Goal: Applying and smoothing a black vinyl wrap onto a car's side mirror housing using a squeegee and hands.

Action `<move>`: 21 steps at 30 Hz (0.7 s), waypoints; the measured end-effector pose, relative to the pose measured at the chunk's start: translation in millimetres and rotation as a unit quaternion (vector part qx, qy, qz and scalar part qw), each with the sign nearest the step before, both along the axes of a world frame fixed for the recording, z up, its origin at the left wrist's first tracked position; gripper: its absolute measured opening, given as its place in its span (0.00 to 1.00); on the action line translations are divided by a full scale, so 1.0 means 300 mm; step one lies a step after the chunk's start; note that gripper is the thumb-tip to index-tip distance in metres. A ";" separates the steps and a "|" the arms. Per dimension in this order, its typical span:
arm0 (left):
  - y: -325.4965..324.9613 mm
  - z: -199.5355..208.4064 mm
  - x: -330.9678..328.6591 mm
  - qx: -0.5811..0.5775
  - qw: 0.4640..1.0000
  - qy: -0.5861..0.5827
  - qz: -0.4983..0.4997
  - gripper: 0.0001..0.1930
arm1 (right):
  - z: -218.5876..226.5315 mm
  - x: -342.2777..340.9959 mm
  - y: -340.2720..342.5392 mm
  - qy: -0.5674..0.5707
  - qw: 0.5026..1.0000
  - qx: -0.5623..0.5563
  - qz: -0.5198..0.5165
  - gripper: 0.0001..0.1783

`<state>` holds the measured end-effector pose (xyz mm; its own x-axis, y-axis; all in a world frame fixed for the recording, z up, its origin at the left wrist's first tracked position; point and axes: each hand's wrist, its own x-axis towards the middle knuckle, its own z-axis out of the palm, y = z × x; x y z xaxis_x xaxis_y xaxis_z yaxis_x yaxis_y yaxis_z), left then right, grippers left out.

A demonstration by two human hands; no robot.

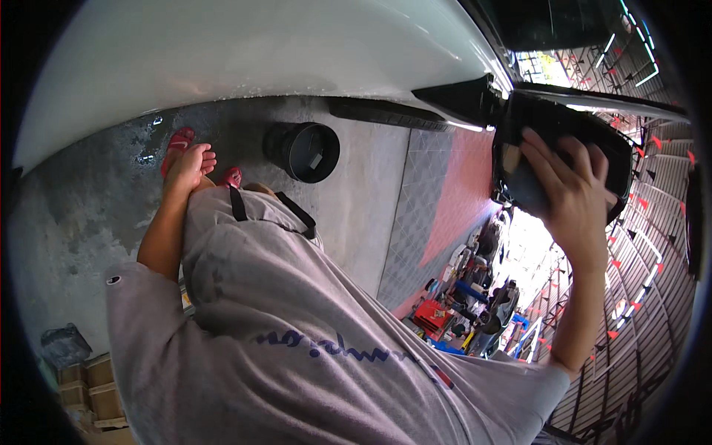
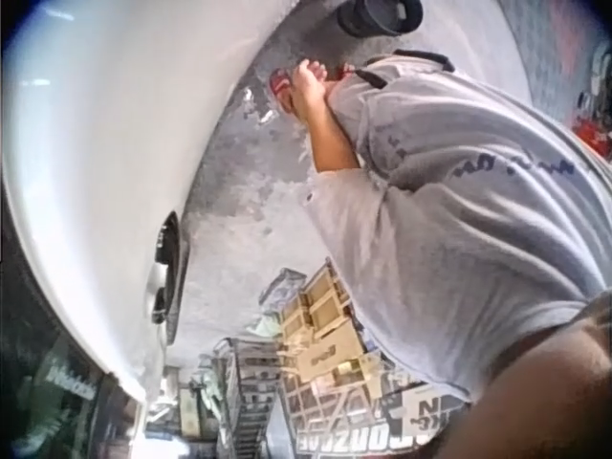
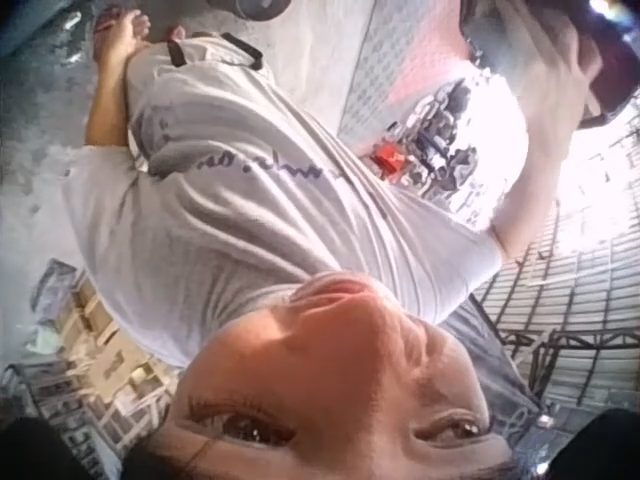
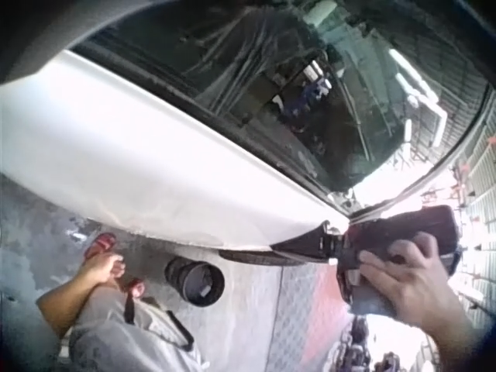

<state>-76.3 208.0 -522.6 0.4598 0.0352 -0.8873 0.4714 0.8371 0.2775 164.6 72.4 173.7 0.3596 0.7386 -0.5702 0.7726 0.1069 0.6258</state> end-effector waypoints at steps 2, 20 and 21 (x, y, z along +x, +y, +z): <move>0.011 -0.014 0.015 -0.002 1.000 0.013 -0.001 0.14 | -0.067 0.032 0.018 0.023 0.999 0.008 0.026 0.23; 0.126 -0.131 -0.040 -0.046 0.996 -0.010 0.071 0.13 | -0.093 0.032 0.014 -0.029 0.999 0.001 0.014 0.22; 0.131 -0.128 -0.057 -0.059 0.994 -0.006 0.087 0.13 | -0.073 0.032 -0.004 -0.034 0.999 0.018 0.000 0.22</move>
<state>-93.4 247.2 -561.0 0.4668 0.0117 -0.8843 0.3138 0.9327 0.1780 174.2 71.3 151.6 0.3960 0.7588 -0.5171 0.7283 0.0834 0.6802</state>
